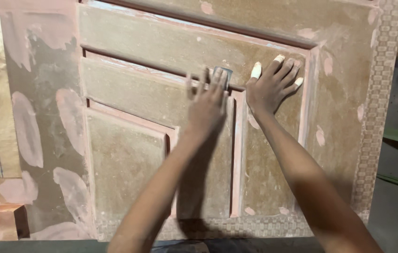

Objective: The person sands a wooden door lying flat on a workbench using a sanding block. They systematically smooth the raised panels and edges, moving across the surface to prepare it for finishing.

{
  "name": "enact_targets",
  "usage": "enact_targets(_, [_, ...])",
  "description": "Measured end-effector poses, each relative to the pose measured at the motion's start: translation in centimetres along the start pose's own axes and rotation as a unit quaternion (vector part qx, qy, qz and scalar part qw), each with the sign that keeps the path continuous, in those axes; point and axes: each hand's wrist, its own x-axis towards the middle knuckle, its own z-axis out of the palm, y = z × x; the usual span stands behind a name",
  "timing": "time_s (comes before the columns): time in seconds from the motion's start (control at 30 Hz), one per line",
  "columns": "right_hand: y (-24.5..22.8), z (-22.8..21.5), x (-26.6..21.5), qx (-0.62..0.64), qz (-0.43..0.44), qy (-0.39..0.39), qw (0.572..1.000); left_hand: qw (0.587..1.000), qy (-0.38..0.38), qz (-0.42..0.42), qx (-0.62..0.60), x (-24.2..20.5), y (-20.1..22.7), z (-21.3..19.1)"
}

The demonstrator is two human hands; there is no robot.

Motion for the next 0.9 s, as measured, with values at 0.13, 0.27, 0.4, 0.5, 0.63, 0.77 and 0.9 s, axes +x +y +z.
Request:
enact_targets(0.13, [0.4, 0.4, -0.5, 0.003, -0.006, 0.006, 1.000, 0.992, -0.003, -0.125, 0.037, 0.7, -2.9, -1.4])
enact_targets(0.27, [0.2, 0.1, -0.4, 0.001, -0.010, 0.023, 1.000, 0.997, -0.022, -0.077, 0.012, 0.8, 0.6, -0.2])
enact_targets(0.4, [0.3, 0.1, -0.3, 0.002, -0.014, 0.016, 1.000, 0.991, -0.033, -0.130, 0.005, 1.0, -2.6, -2.3])
enact_targets(0.5, [0.6, 0.3, -0.3, -0.002, -0.013, 0.012, 1.000, 0.979, -0.022, -0.200, 0.001, 1.0, -2.2, -1.5])
enact_targets(0.63, [0.5, 0.2, -0.7, 0.007, -0.015, 0.027, 1.000, 0.998, -0.032, -0.047, 0.003, -0.5, 0.7, -0.1])
enact_targets(0.77, [0.4, 0.1, -0.5, 0.000, -0.024, 0.039, 0.999, 0.990, 0.007, -0.139, -0.023, 0.4, -2.0, -1.7])
enact_targets(0.9, [0.0, -0.1, -0.7, 0.007, 0.001, 0.004, 1.000, 0.989, -0.038, -0.118, -0.079, -0.2, 0.9, -0.8])
